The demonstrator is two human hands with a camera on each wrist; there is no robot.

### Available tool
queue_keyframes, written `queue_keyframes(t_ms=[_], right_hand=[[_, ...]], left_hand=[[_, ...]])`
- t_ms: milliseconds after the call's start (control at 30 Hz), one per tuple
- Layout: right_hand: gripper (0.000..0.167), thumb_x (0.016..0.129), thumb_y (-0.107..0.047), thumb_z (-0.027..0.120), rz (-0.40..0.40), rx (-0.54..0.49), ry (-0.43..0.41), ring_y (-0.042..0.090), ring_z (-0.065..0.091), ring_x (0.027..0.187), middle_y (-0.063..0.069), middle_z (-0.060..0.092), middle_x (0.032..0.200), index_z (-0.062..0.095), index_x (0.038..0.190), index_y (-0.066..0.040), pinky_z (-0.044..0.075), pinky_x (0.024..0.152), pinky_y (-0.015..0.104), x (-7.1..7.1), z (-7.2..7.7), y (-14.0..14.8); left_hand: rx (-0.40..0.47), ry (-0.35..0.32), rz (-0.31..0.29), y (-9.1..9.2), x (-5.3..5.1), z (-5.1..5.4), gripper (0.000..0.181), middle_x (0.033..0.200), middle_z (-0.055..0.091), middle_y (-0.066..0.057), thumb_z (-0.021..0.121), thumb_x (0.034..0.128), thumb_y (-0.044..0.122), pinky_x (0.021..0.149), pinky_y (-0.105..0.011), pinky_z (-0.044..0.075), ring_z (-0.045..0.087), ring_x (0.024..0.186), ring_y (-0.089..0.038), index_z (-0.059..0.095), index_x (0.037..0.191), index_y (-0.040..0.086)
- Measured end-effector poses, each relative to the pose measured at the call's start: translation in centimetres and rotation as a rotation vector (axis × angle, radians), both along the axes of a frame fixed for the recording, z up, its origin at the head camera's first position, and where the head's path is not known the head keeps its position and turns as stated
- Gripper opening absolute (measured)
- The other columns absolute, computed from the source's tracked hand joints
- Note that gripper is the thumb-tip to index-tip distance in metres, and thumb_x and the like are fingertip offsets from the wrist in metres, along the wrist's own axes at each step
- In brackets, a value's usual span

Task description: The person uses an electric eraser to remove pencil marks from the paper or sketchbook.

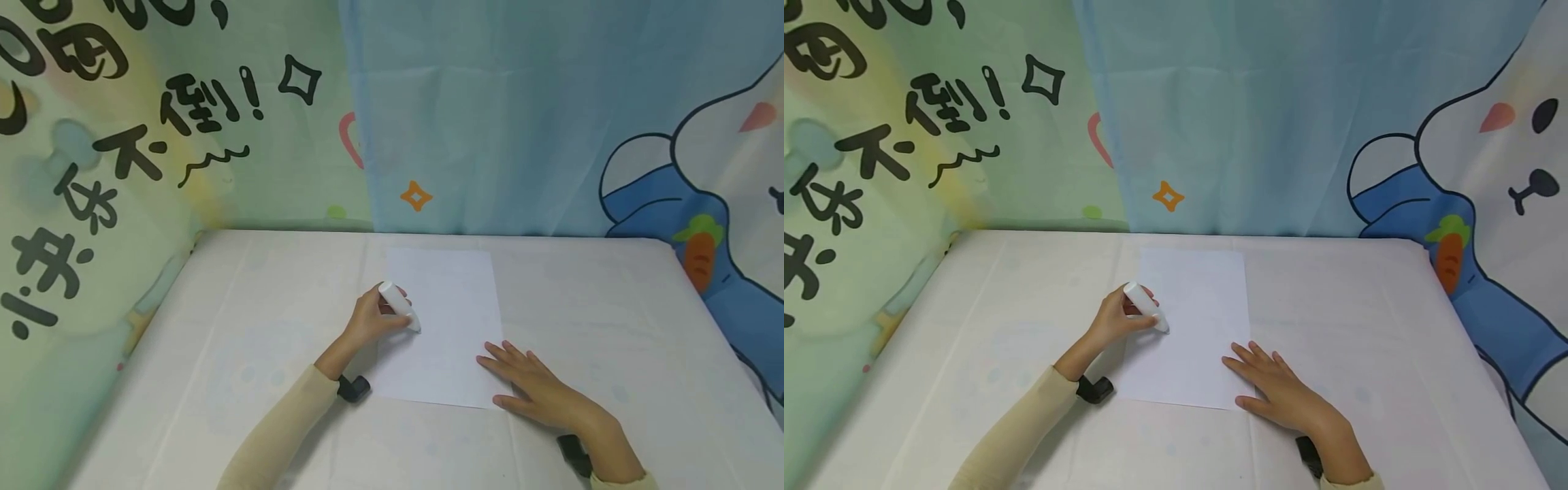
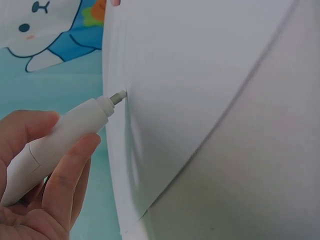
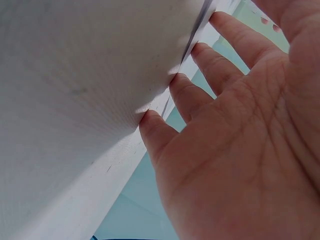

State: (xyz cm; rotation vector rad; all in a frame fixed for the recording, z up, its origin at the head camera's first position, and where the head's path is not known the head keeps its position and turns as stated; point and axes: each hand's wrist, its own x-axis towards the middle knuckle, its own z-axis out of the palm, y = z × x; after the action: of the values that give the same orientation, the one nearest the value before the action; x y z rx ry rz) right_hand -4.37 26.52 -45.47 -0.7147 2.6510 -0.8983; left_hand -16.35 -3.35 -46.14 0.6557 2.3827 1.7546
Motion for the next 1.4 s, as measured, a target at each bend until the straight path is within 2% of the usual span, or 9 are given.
queue_keyframes(t_ms=[167,400,633,867,1400], right_hand=[[0.059,0.095,-0.03,0.062,-0.001,-0.008,-0.002,0.045,0.017,0.144,0.025,0.031,0.154,0.044,0.145,-0.005,0.008,0.114,0.066,0.0,0.0,0.0],[0.059,0.094,-0.029,0.063,-0.005,0.002,-0.007,0.044,0.017,0.144,0.026,0.031,0.153,0.045,0.144,-0.004,0.011,0.11,0.071,0.1,0.0,0.0],[0.06,0.094,-0.031,0.063,-0.012,0.012,-0.012,0.042,0.016,0.146,0.024,0.031,0.154,0.044,0.145,-0.006,0.01,0.111,0.07,0.1,-0.1,0.0],[0.06,0.094,-0.031,0.063,-0.015,-0.012,-0.035,0.044,0.016,0.145,0.024,0.03,0.154,0.044,0.145,-0.005,0.008,0.112,0.07,0.2,0.1,-0.1],[0.06,0.094,-0.033,0.063,-0.032,0.002,-0.054,0.046,0.016,0.144,0.022,0.031,0.155,0.044,0.145,-0.007,0.008,0.112,0.07,0.3,0.6,-0.3]], left_hand=[[0.003,-0.01,-0.007,0.3,-0.1,0.0,0.034,0.106,0.068,-0.023,0.075,0.0786,-0.006,0.083,-0.03,0.058,0.068,0.095,-0.036,0.057,0.108,-0.006],[-0.005,-0.02,-0.007,0.6,-0.1,-0.2,0.035,0.107,0.068,-0.023,0.074,0.0783,-0.006,0.083,-0.029,0.058,0.068,0.095,-0.036,0.057,0.108,-0.006],[0.004,-0.016,-0.014,1.1,-0.1,-0.2,0.034,0.106,0.068,-0.024,0.074,0.0782,-0.007,0.082,-0.029,0.058,0.068,0.094,-0.036,0.057,0.108,-0.008],[0.011,-0.016,-0.031,1.8,-0.1,-0.2,0.035,0.107,0.068,-0.026,0.074,0.0787,-0.006,0.083,-0.027,0.058,0.068,0.095,-0.037,0.057,0.109,-0.008],[0.015,-0.001,-0.05,2.9,0.0,-0.1,0.036,0.107,0.068,-0.024,0.075,0.0791,-0.005,0.082,-0.025,0.057,0.068,0.095,-0.035,0.057,0.11,-0.008]])
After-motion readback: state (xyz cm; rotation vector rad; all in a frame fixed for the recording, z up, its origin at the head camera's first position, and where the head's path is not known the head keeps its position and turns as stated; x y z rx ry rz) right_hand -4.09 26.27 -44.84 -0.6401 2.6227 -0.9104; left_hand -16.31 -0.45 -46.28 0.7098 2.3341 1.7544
